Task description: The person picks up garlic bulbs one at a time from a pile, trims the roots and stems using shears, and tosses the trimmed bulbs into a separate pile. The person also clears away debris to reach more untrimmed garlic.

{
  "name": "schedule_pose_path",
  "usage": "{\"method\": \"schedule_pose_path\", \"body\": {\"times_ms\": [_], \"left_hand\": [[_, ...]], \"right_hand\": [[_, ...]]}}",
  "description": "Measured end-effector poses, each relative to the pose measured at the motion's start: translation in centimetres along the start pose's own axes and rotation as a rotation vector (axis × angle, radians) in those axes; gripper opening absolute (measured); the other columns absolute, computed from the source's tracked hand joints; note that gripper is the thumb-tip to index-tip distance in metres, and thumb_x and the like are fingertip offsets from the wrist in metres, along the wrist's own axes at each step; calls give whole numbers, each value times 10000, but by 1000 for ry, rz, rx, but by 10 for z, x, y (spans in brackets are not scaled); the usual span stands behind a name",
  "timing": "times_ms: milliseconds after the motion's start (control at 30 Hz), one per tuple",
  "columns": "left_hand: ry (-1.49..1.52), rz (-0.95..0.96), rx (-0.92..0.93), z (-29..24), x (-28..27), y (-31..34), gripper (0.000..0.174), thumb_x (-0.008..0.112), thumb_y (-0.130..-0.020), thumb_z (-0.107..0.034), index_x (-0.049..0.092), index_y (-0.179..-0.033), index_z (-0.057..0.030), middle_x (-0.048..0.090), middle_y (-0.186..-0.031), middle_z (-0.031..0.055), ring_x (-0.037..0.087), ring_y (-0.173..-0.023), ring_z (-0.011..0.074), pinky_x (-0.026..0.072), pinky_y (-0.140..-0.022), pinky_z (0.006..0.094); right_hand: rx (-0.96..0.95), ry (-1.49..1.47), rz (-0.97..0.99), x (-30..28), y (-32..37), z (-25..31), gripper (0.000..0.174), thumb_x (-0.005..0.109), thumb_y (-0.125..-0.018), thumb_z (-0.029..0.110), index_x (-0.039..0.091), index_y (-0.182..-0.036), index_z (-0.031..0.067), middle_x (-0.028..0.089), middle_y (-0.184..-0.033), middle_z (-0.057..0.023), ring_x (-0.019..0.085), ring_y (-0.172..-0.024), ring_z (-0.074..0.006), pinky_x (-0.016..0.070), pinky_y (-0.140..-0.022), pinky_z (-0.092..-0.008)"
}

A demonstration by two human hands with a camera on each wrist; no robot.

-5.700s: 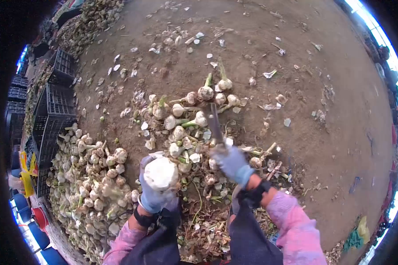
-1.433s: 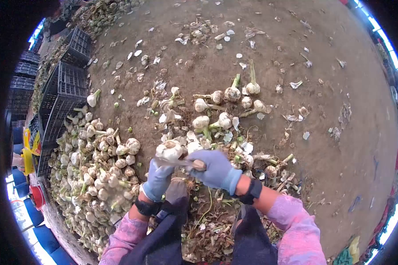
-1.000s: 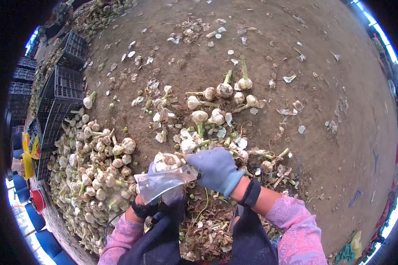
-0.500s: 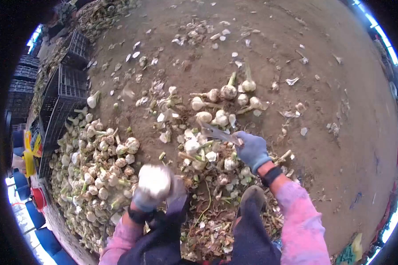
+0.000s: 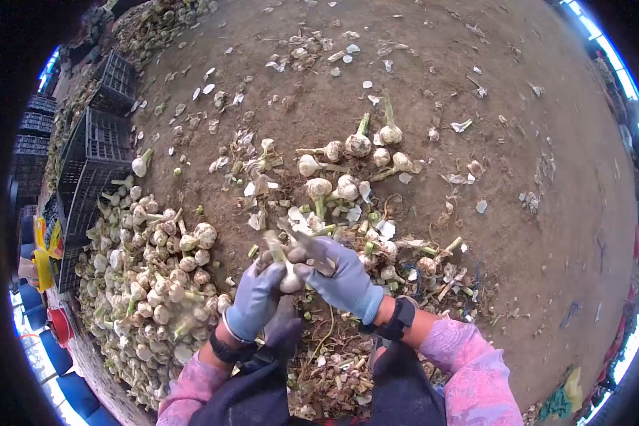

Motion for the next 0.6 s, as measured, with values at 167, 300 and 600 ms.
{"method": "schedule_pose_path", "body": {"times_ms": [167, 300, 600], "left_hand": [[-548, -72, 82, -14, -18, 12, 277, 647, -942, -158, 636, -1145, 30, 687, -951, 39, 616, -820, 93, 523, -704, 255], [-580, -48, 182, -38, -12, 27, 326, 680, -910, -232, 660, -1106, 28, 697, -951, 61, 646, -820, 126, 545, -739, 262], [275, -279, 838, -135, -185, 105, 548, 606, -962, -395, 542, -1322, 13, 633, -1271, 178, 640, -1139, 284, 533, -1011, 423]], "right_hand": [[-59, 722, 202, -25, -4, 6, 187, 707, -856, 130, 693, -1042, 132, 701, -896, -108, 689, -818, -306, 538, -732, -381], [384, 1150, 363, -78, -14, -50, 148, 667, -894, 234, 702, -1032, 192, 708, -966, -103, 677, -858, -337, 544, -756, -416], [252, 1368, 70, -62, -115, -61, 368, 657, -892, 253, 634, -1259, 268, 631, -1215, -107, 673, -1006, -343, 551, -815, -420]]}}
Point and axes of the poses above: each hand's wrist, its own y-axis away from the middle knuckle, its own x-axis out of the palm, z = x × y, the point moved 6 cm from there along -y, towards the middle knuckle
